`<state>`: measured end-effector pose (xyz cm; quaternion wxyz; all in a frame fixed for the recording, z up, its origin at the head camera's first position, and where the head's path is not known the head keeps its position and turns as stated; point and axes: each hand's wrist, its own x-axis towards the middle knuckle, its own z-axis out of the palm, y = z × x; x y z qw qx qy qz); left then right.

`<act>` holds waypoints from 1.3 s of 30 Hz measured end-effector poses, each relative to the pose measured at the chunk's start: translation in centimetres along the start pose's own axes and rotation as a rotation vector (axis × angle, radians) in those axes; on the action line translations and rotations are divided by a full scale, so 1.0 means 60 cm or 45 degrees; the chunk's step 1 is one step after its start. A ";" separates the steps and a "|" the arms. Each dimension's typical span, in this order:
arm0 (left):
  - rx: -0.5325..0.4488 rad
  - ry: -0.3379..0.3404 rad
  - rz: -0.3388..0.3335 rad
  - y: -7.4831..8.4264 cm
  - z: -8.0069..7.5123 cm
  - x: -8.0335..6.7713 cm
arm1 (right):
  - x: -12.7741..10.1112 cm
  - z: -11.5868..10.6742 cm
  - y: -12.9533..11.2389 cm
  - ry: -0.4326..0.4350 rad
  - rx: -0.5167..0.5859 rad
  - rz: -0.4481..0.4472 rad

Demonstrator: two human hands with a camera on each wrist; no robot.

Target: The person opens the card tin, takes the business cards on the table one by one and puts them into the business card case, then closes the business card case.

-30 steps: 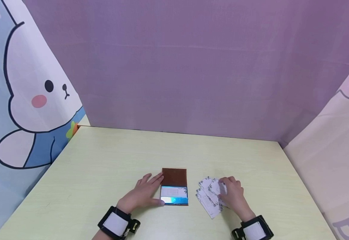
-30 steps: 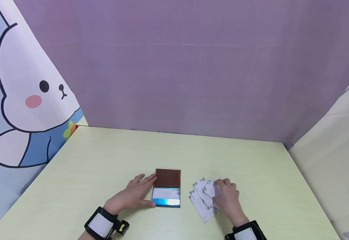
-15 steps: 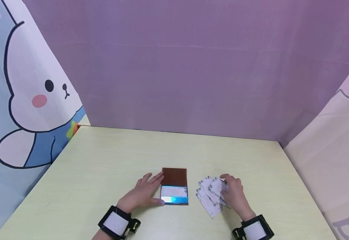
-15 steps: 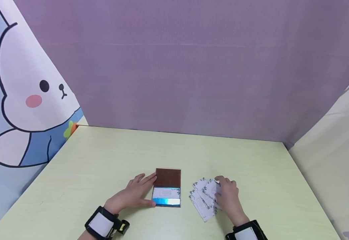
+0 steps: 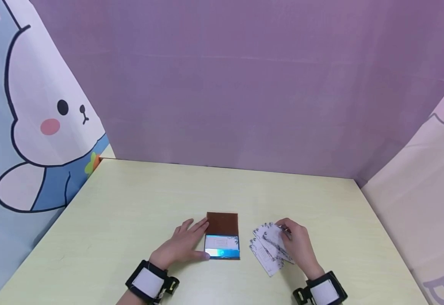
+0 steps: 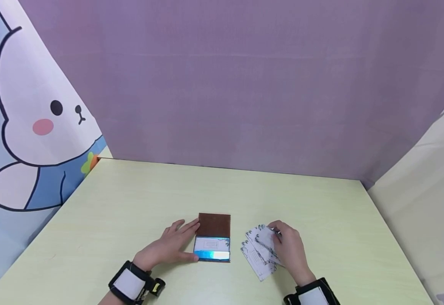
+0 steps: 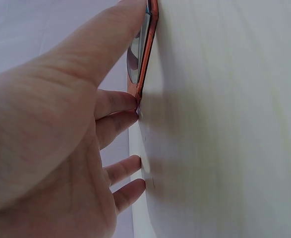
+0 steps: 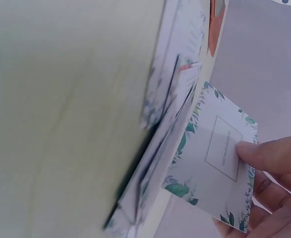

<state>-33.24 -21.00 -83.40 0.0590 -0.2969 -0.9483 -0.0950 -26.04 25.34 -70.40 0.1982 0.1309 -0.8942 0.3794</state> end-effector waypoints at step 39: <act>-0.019 0.024 0.031 -0.011 0.022 -0.003 | 0.100 0.313 0.051 -0.166 0.138 -0.127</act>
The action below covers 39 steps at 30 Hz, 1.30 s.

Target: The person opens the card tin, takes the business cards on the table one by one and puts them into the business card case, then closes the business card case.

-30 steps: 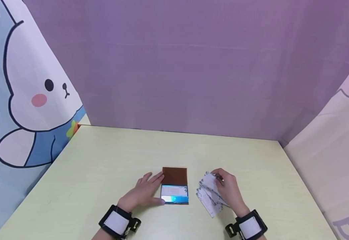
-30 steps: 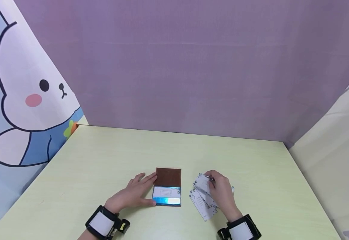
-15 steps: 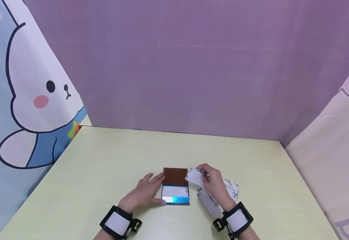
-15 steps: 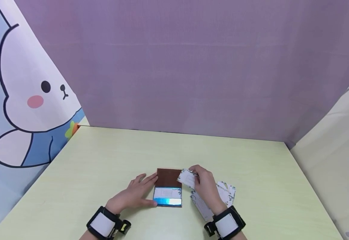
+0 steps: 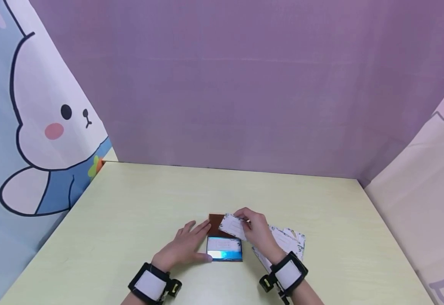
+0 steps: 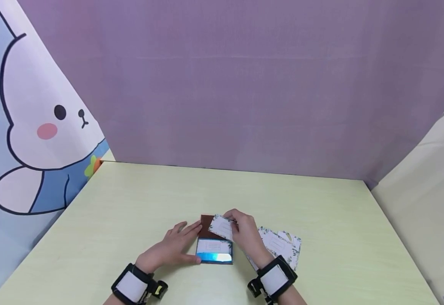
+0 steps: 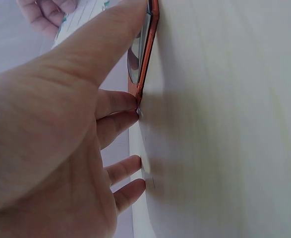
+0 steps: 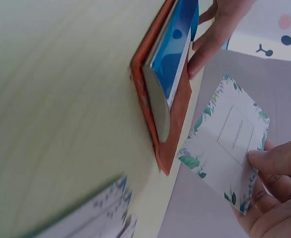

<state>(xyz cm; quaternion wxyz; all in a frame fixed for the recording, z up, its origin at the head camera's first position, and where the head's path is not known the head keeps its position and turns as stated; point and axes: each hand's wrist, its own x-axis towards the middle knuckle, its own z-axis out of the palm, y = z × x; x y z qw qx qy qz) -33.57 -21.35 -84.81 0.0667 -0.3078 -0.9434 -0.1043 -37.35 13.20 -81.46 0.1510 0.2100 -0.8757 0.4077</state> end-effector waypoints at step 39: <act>-0.004 0.028 -0.029 0.018 -0.002 -0.003 | -0.019 0.056 -0.050 -0.157 -0.067 -0.157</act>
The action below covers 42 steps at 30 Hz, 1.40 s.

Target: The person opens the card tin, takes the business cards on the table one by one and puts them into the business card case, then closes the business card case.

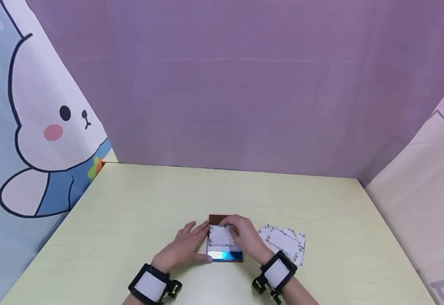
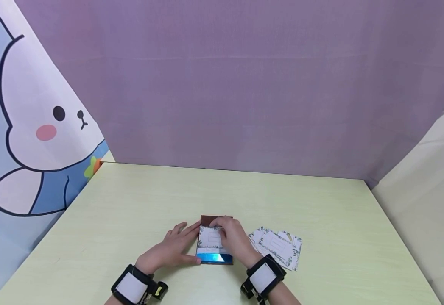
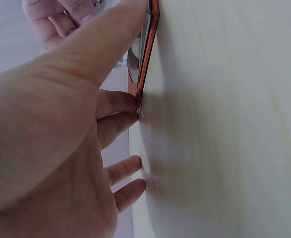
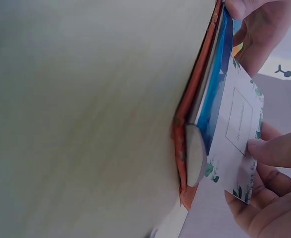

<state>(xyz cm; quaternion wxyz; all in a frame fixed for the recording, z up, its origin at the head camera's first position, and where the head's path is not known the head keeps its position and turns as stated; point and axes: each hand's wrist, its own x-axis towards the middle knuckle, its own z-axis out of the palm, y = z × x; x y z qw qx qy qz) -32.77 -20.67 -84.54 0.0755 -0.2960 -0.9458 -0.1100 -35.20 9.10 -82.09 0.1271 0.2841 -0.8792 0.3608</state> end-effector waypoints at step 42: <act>0.052 -0.046 0.031 0.004 -0.003 0.004 | -0.099 -0.071 -0.006 -0.175 -0.199 0.058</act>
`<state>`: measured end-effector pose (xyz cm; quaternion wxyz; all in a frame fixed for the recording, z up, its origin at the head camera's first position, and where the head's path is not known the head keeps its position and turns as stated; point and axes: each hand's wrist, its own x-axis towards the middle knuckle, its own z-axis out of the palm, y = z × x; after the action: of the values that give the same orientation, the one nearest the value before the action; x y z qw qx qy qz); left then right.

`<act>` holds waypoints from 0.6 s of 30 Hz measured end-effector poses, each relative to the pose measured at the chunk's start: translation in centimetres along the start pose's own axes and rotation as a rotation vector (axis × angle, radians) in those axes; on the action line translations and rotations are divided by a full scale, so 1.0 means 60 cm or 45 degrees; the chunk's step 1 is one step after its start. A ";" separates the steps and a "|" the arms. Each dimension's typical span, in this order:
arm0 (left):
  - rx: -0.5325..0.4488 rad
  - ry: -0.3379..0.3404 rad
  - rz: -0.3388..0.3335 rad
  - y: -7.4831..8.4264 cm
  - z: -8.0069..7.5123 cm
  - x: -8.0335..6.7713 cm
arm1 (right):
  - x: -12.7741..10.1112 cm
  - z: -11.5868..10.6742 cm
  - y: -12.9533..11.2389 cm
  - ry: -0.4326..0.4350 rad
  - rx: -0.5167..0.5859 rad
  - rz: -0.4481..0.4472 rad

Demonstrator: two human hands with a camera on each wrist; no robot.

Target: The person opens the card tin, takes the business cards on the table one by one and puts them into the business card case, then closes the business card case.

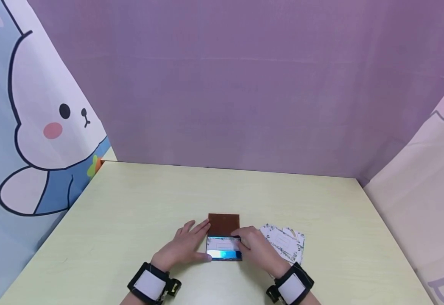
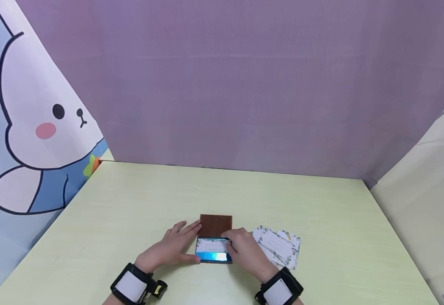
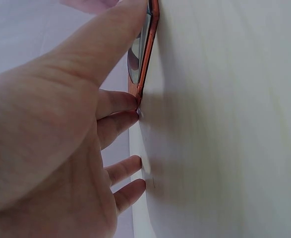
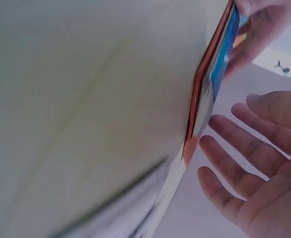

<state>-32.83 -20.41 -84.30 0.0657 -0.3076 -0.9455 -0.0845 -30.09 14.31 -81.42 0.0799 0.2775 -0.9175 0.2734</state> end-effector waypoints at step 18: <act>-0.014 0.024 0.000 -0.014 0.009 -0.002 | -0.116 -0.154 0.116 0.163 -0.207 0.491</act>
<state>-33.28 -21.05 -84.97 0.0730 -0.3073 -0.9443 -0.0927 -28.22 27.46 -78.95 0.1066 0.0717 -0.9657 0.2259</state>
